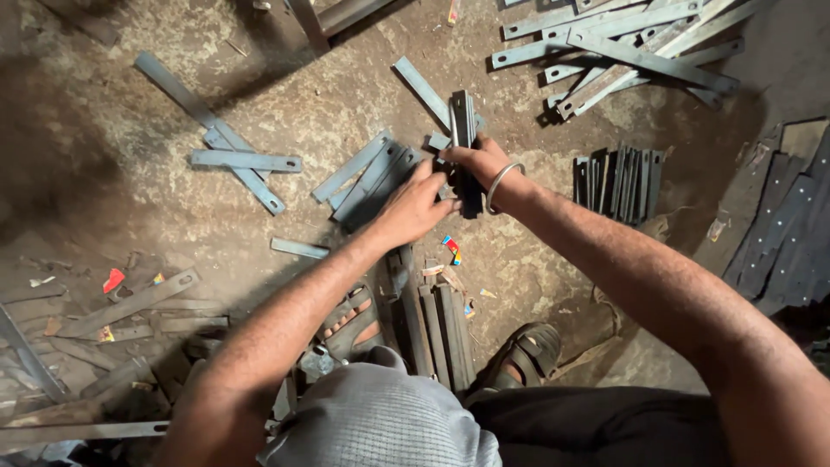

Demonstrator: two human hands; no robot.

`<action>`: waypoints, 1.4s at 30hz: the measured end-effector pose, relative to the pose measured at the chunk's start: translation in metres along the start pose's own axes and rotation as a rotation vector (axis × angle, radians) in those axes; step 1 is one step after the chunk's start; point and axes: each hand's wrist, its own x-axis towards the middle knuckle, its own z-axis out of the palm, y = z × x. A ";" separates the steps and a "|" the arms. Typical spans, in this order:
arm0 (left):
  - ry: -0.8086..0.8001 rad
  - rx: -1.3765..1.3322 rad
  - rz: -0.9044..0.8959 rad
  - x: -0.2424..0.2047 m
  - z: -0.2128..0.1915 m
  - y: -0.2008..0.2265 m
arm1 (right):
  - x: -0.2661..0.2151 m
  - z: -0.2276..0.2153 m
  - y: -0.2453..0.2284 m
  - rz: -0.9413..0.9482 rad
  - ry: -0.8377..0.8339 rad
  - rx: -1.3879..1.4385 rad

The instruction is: The person sorts and stacks metal brackets on a concrete floor. They pick up brackets from scattered piles, align them, and place them into neat stacks, occasionally moving to different areas to gather more pieces.

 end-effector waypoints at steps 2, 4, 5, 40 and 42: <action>-0.004 -0.002 0.073 0.006 0.005 -0.010 | 0.016 -0.008 0.016 -0.032 -0.005 0.003; -0.003 -0.005 0.140 0.011 -0.002 -0.019 | 0.026 -0.013 0.023 -0.061 -0.016 0.002; 0.035 -0.017 0.114 0.013 -0.011 -0.022 | 0.026 -0.014 0.023 -0.060 0.007 -0.003; 0.146 0.346 -0.405 -0.015 -0.064 -0.065 | 0.010 -0.018 0.005 -0.128 -0.036 -0.021; -0.012 0.686 -0.442 -0.024 -0.049 -0.102 | 0.016 -0.021 0.012 -0.071 0.066 -0.074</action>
